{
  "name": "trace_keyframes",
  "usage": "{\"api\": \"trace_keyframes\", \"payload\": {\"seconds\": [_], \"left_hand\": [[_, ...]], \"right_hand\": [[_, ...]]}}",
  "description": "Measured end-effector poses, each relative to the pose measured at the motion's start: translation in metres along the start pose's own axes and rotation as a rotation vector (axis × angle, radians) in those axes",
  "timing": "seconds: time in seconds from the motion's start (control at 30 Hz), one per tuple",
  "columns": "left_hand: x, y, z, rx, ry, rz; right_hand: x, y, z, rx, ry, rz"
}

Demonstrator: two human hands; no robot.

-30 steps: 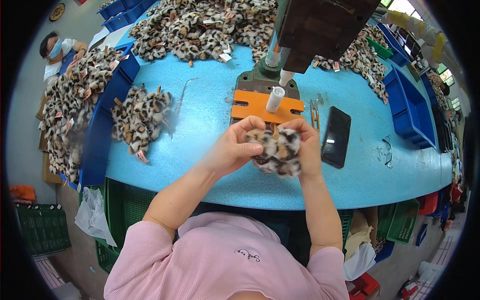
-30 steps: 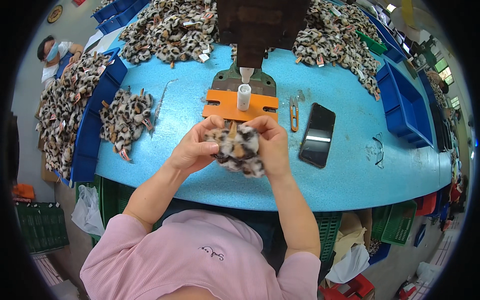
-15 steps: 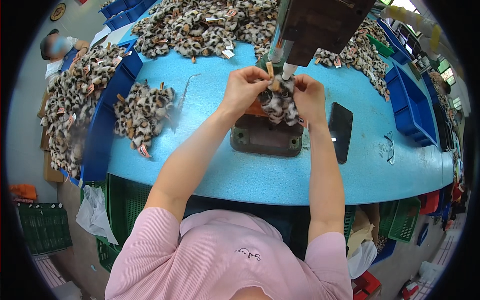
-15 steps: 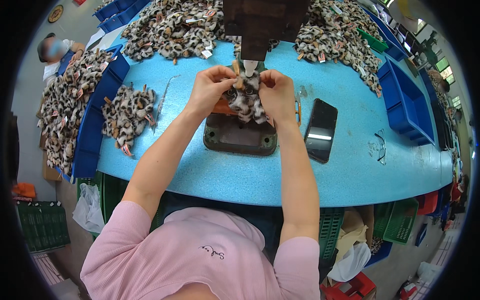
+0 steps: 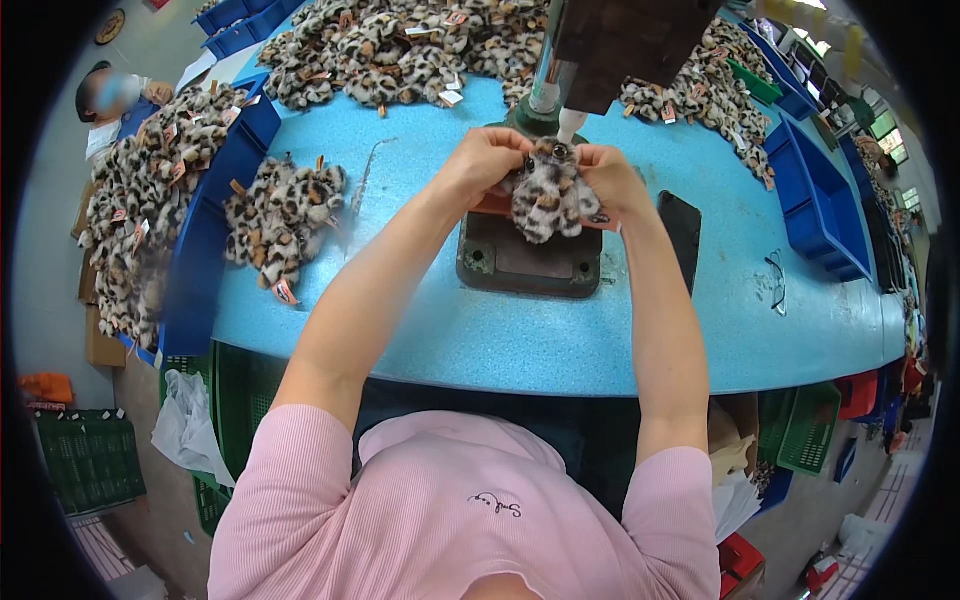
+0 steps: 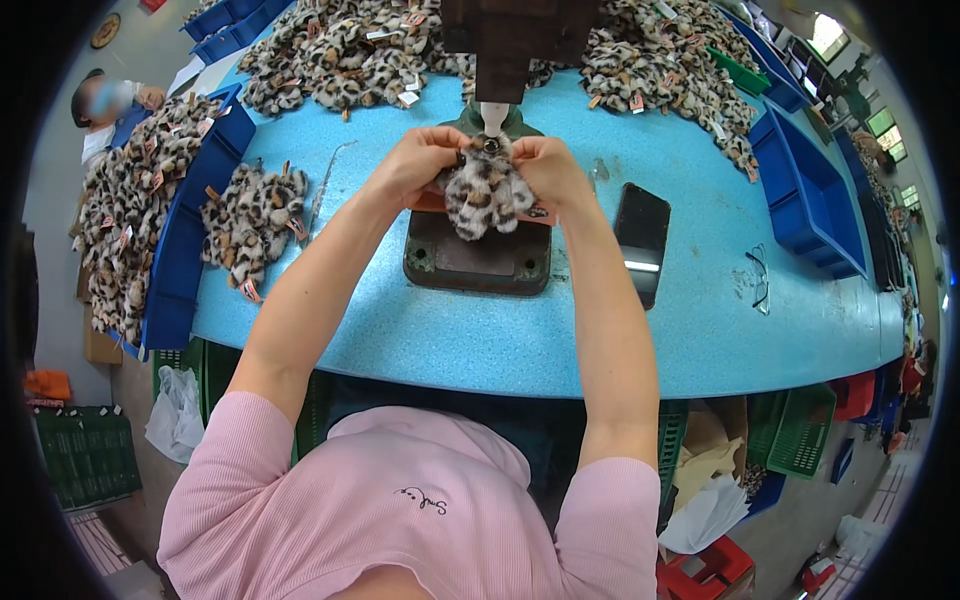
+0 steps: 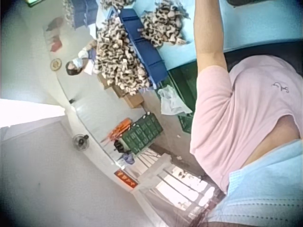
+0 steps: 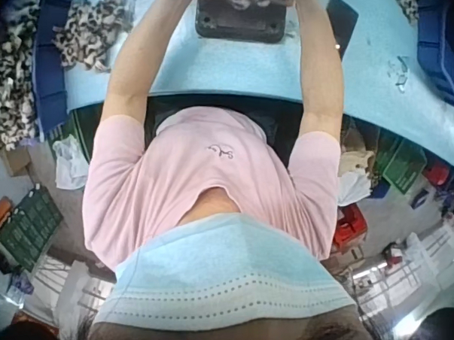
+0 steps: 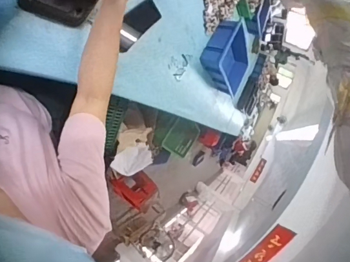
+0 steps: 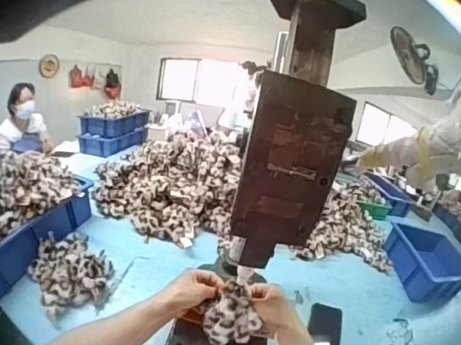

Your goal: Using a manual press machine to attach components or tags to leopard-print plush toy parts on a factory workbench.

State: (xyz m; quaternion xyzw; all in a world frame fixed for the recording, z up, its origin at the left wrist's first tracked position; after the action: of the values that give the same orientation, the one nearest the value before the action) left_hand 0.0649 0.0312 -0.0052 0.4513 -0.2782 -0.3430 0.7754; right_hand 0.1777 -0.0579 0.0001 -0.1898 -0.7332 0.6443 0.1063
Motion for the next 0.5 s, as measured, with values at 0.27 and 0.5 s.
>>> {"api": "trace_keyframes", "payload": {"seconds": [0.27,0.5], "left_hand": [[0.017,0.022,0.043,0.215,-0.087,0.1],[0.03,0.02,0.035,0.366,0.084,-0.373]], "right_hand": [[-0.002,0.002,0.001,-0.081,0.005,0.032],[-0.018,-0.025,0.028,-0.211,0.275,0.034]]}}
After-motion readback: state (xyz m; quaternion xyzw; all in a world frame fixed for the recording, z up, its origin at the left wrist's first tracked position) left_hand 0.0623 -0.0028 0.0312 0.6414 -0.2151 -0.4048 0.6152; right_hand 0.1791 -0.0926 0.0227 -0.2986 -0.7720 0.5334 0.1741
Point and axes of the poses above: each hand's wrist, its own z-axis away from the middle knuckle, its own x-axis out of the palm, y = z × x, the point moved 7 cm from there along -z, towards the middle knuckle, and after that the axes turned 14 degrees about -x, right-handed, at the moved point
